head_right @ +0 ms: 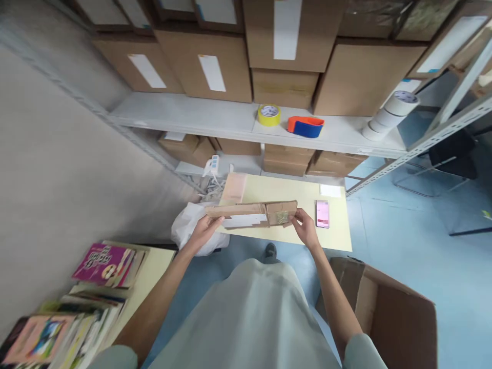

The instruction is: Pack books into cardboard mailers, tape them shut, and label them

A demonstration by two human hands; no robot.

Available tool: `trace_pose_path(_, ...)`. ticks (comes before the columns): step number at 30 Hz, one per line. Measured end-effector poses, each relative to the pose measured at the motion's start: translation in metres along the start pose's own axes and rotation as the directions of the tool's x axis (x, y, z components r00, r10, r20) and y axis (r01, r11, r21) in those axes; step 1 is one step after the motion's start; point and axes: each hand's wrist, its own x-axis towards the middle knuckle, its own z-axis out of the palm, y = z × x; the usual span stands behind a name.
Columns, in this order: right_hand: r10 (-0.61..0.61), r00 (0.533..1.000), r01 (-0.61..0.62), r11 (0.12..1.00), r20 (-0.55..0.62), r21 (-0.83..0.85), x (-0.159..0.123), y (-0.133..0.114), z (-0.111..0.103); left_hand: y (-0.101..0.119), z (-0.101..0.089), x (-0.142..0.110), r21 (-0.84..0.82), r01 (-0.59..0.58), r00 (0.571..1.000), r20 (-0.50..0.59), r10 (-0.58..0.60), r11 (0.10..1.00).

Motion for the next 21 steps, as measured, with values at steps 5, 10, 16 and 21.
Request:
trace_pose_path(5,0.088,0.993,-0.103,0.978,-0.084,-0.183,0.011,0.042,-0.027,-0.020,0.062,0.064,0.109,-0.037,0.997,0.073,0.030,0.993)
trace_pose_path(10,0.228,0.971,-0.235,0.964,-0.065,-0.123,0.021,0.070,-0.012,-0.039,0.098,0.089,0.101,-0.068,0.993,0.101,0.058,0.993)
trace_pose_path(16,0.368,0.923,-0.371,0.928,-0.108,-0.010,0.029,0.071,0.019,-0.046,0.105,0.097,0.104,-0.066,0.988,0.144,0.050,0.992)
trace_pose_path(21,0.458,0.877,-0.460,0.888,-0.143,0.022,0.030,0.053,0.026,-0.036,0.089,0.096,0.111,-0.030,0.975,0.221,0.005,0.993)
